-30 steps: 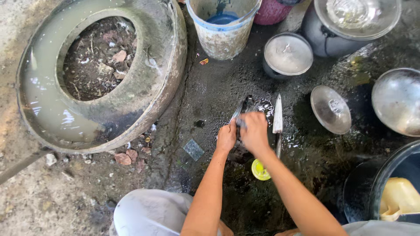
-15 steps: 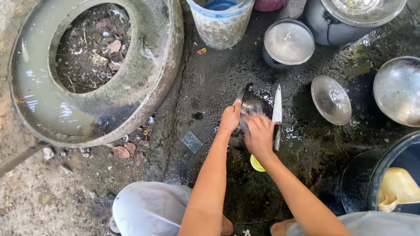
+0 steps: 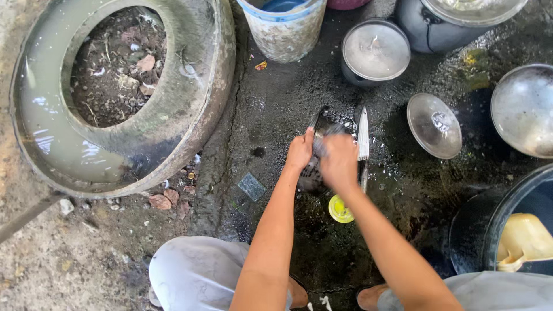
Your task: The person sits on the wet ground and cleans a small dark pot, scraping its surface with a knife and scrubbing it with a scouring pad, occasionally rinsing it with water. They continue scrubbing the pot's interior and exterior throughout the clip.
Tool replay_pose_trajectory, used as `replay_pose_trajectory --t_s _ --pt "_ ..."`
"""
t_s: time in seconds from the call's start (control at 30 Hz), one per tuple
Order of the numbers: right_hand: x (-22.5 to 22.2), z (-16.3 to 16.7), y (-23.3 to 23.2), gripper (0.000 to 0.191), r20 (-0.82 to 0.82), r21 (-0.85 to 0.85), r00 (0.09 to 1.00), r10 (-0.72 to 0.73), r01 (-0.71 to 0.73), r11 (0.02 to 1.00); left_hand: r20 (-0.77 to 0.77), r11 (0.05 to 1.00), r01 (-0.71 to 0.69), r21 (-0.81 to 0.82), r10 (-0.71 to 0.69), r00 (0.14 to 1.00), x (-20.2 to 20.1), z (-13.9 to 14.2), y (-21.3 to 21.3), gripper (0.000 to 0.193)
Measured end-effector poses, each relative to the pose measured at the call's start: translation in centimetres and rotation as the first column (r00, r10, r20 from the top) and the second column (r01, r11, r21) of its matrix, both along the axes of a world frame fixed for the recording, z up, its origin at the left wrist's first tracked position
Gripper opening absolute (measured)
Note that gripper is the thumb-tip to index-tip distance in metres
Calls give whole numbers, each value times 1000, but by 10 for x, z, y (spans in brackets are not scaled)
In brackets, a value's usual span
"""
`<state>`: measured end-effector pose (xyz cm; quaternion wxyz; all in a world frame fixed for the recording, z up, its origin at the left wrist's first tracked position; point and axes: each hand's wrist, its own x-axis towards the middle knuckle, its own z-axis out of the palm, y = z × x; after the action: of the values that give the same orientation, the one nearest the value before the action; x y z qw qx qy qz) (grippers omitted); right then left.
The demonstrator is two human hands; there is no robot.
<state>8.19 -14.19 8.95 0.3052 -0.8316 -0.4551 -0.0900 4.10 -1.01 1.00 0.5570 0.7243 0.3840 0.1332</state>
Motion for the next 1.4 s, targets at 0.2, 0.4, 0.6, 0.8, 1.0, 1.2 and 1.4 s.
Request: replay_pose_trajectory --t_s 0.2,0.4,0.6,0.8,1.0,1.2,1.4 --pt "44 -16 14 26 -133 -106 979 -154 141 984 47 999 -5 54 2 999 -25 -11 -14 68" --pt "63 -19 36 34 -299 -268 894 -333 257 929 -90 1000 -12 -28 10 996 -58 -11 -26 72" --pt "-26 -12 1 24 -44 -18 997 60 -61 998 55 997 -47 54 44 997 -65 -22 -27 69" --pt "48 -11 36 37 -317 -319 920 -232 127 939 100 996 -86 19 83 991 -82 -25 -40 69" --pt "77 1 12 43 -705 -9 706 61 -95 995 43 997 -77 6 77 996 -71 -9 -34 71" --pt "63 12 -18 28 -432 -105 901 -34 -12 994 -10 997 -75 1 75 997 -77 -2 -36 74" --pt "32 1 -23 13 -77 87 982 170 -163 983 70 997 -79 0 78 994 -81 -2 -38 68"
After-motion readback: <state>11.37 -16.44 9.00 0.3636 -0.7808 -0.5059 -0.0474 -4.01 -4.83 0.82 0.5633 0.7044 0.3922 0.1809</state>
